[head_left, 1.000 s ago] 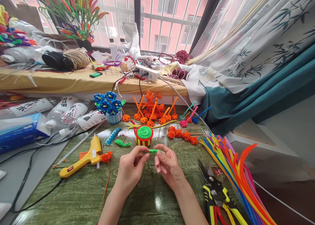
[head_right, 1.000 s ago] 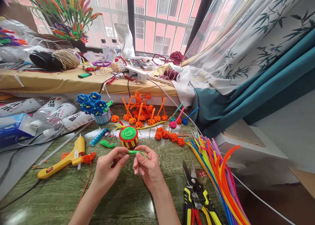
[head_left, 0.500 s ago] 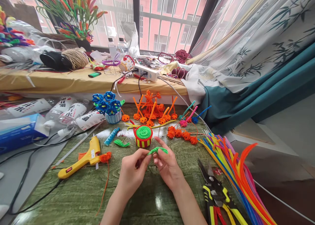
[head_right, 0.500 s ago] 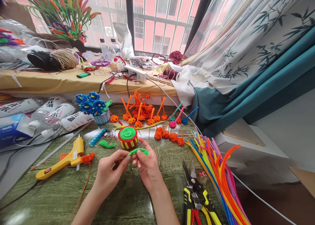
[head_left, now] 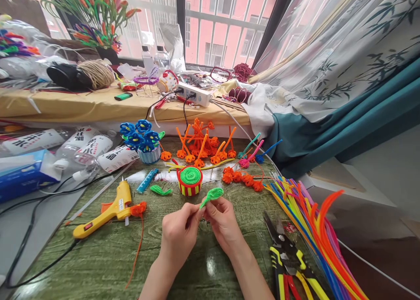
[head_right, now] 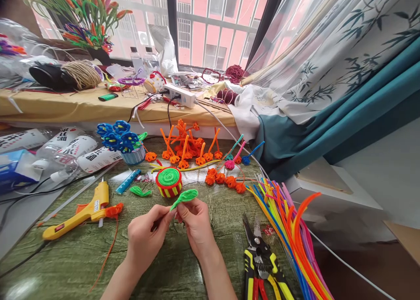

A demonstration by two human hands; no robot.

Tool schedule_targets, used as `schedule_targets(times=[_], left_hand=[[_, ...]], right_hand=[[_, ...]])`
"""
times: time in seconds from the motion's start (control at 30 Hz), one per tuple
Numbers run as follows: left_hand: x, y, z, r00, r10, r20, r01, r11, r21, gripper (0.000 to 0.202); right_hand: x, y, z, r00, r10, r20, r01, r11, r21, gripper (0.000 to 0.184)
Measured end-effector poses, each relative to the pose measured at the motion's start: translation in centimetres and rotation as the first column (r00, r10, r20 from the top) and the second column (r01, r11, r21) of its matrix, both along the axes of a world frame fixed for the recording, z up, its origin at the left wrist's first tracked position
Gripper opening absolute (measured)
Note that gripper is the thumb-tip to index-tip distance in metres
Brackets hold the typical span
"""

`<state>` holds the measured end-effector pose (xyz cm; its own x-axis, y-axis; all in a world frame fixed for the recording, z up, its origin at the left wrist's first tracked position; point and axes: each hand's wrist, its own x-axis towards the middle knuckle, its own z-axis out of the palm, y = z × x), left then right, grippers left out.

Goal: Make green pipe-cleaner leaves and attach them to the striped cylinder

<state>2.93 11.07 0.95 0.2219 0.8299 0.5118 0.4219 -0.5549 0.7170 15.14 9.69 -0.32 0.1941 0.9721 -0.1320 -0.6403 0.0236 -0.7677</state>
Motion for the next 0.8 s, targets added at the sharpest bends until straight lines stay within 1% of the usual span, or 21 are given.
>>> schedule_targets(times=[0.2, 0.33, 0.47, 0.57, 0.63, 0.73, 0.8], left_hand=[[0.5, 0.1, -0.2, 0.999, -0.046, 0.024, 0.049, 0.984, -0.174, 0.019], [0.9, 0.0, -0.1, 0.995, -0.08, 0.053, 0.092, 0.951, -0.295, 0.017], [1.0, 0.0, 0.2, 0.987, -0.11, 0.118, 0.148, 0.909, -0.389, 0.019], [1.0, 0.3, 0.2, 0.972, -0.141, 0.186, 0.212, 0.865, -0.454, 0.023], [1.1, 0.5, 0.2, 0.955, -0.174, 0.239, 0.275, 0.822, -0.499, 0.029], [1.1, 0.8, 0.2, 0.926, -0.221, 0.307, 0.363, 0.745, -0.56, 0.039], [1.1, 0.8, 0.1, 0.916, -0.231, 0.328, 0.389, 0.713, -0.583, 0.043]], right_hand=[[0.1, 0.1, 0.2, 0.994, -0.068, 0.09, 0.069, 0.998, -0.006, 0.019], [0.3, 0.2, 0.2, 0.982, -0.112, 0.152, 0.118, 0.993, -0.032, 0.018], [0.7, 0.3, 0.2, 0.975, -0.116, 0.191, 0.126, 0.991, -0.043, 0.02], [0.8, 0.3, 0.3, 0.975, -0.109, 0.195, 0.119, 0.992, -0.042, 0.023], [0.8, 0.3, 0.4, 0.977, -0.097, 0.192, 0.106, 0.994, -0.038, 0.024], [0.9, 0.3, 0.5, 0.977, -0.098, 0.188, 0.104, 0.994, -0.021, 0.032], [1.0, 0.4, 0.4, 0.972, -0.13, 0.194, 0.135, 0.991, -0.01, 0.029]])
